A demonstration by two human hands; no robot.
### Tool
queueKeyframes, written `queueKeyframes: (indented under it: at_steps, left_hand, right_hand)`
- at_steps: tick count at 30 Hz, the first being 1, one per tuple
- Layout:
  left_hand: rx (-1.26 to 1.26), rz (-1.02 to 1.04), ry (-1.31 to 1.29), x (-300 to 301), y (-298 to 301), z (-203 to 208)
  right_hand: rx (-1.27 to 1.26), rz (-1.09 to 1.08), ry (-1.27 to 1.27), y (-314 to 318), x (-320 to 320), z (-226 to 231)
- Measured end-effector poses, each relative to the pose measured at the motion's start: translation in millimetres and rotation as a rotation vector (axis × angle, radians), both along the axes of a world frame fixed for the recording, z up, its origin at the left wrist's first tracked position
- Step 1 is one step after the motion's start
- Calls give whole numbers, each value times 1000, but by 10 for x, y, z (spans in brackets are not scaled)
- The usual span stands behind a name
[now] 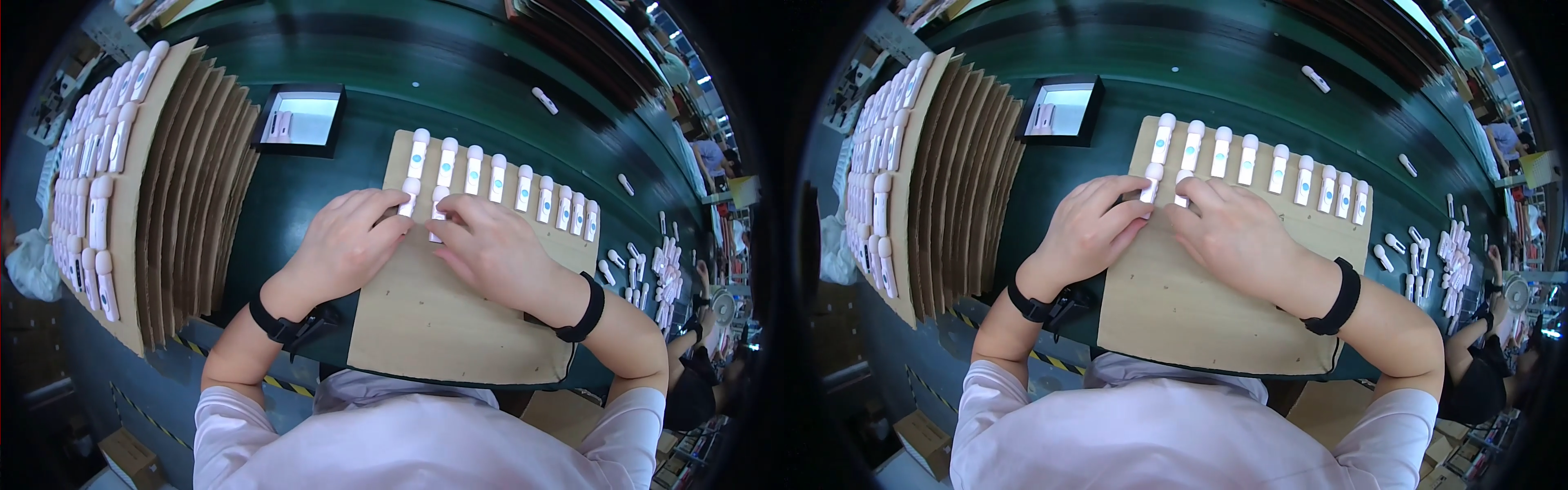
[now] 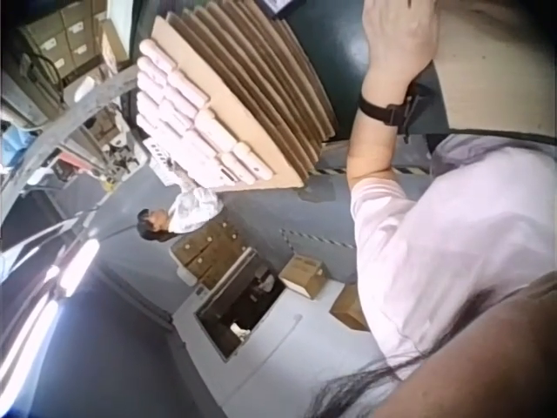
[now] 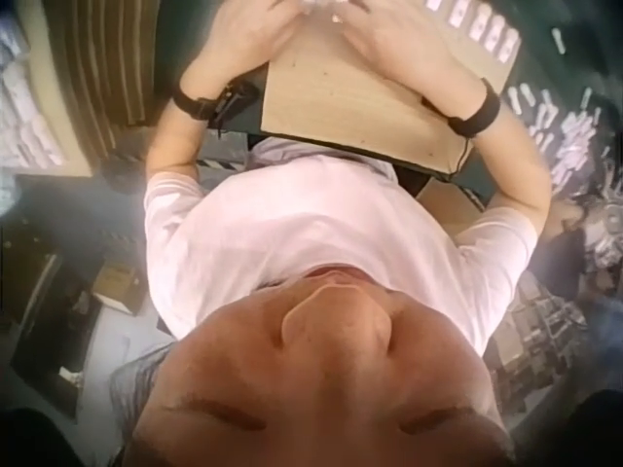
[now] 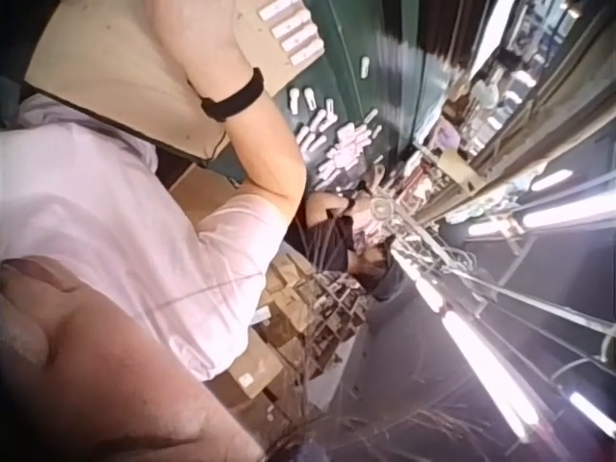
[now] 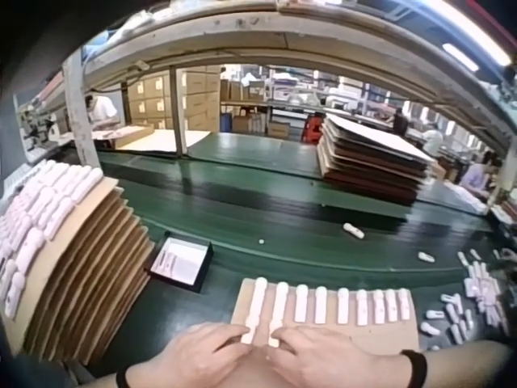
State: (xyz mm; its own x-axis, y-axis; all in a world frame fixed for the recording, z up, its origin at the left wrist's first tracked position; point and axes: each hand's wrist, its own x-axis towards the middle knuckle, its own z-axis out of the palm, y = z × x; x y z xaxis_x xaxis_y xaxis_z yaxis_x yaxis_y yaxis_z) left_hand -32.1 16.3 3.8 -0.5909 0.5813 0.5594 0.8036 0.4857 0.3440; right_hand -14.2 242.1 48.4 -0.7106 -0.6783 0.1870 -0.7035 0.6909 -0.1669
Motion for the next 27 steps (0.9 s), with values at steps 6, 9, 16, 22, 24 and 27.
queueKeyframes:
  at_steps: [6, 9, 16, 22, 24, 27]
  left_hand:
    - [84, -21, -101, 2, -68, 28]
    - [276, -27, -252, -23, -102, -29]
    - [493, 7, -407, -82, -127, -169]
    - [534, 69, -454, -111, -188, -278]
    - [544, 89, -480, -96, -212, -272]
    - [547, 97, -491, -120, -202, -256]
  right_hand:
    - [-54, -119, -92, 322, -216, 301]
    - [29, -255, -118, 669, -617, 411]
    - [368, -621, -191, 1431, -1801, 457]
    - [451, -646, -270, 1466, -2466, 128]
    - [463, -641, -287, 1405, -2569, -7]
    - [506, -695, -298, 1394, -2669, -114]
